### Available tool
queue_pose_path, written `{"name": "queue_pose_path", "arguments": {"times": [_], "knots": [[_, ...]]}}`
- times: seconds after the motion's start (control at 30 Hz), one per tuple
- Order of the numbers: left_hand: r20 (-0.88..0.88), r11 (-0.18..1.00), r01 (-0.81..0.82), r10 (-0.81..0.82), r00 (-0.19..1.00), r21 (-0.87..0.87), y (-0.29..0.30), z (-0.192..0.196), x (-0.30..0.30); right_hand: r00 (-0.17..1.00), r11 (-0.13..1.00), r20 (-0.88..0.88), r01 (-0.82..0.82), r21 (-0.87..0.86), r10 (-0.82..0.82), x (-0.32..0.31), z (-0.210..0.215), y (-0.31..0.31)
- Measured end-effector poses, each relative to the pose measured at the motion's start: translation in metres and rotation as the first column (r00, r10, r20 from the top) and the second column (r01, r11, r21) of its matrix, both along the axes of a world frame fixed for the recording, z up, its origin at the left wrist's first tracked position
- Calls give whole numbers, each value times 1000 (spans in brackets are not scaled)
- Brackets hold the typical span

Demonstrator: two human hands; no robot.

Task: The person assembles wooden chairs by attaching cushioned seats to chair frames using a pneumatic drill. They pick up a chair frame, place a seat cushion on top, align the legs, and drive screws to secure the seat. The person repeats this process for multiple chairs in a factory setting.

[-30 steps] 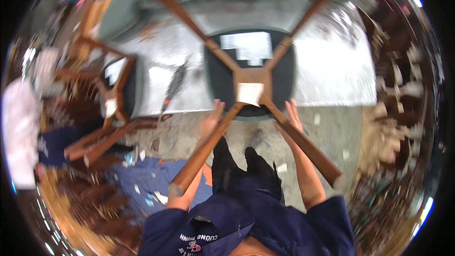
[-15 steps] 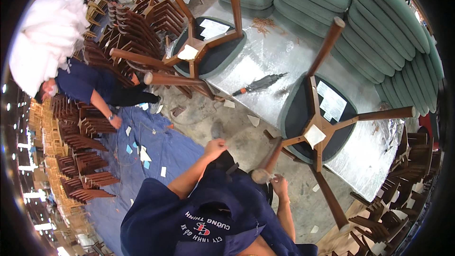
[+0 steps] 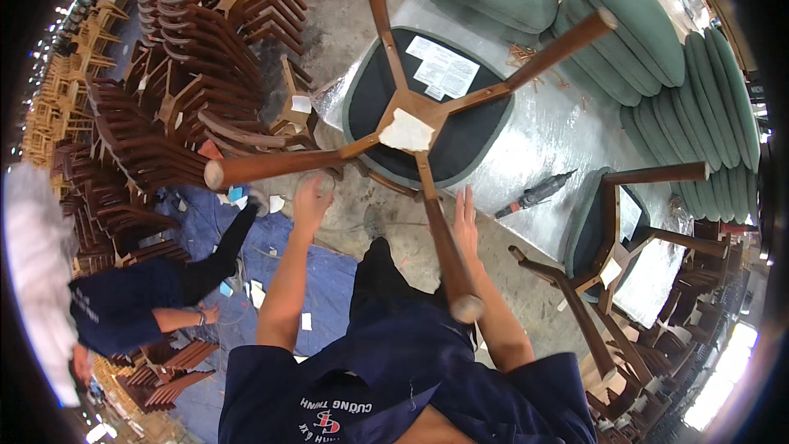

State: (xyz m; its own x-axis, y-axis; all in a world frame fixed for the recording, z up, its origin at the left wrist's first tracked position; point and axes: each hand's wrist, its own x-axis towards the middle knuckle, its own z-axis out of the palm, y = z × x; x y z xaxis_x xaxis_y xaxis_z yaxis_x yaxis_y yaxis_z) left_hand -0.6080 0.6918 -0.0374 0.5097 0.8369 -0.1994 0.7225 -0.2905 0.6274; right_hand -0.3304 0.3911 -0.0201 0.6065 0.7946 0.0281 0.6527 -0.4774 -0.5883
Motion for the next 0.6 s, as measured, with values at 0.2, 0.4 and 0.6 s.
{"name": "queue_pose_path", "arguments": {"times": [0.2,0.4,0.6], "knots": [[-86,861,381,-375,923,336,103,20,35,983,983,35,179,-35,-178,-7,-6,91],[-93,617,698,-722,686,364,123,32,95,981,973,-4,192,-131,-195,-2,-15,90],[-35,545,748,-799,600,379,155,29,103,944,960,190,279,-24,-269,-24,-4,117]]}}
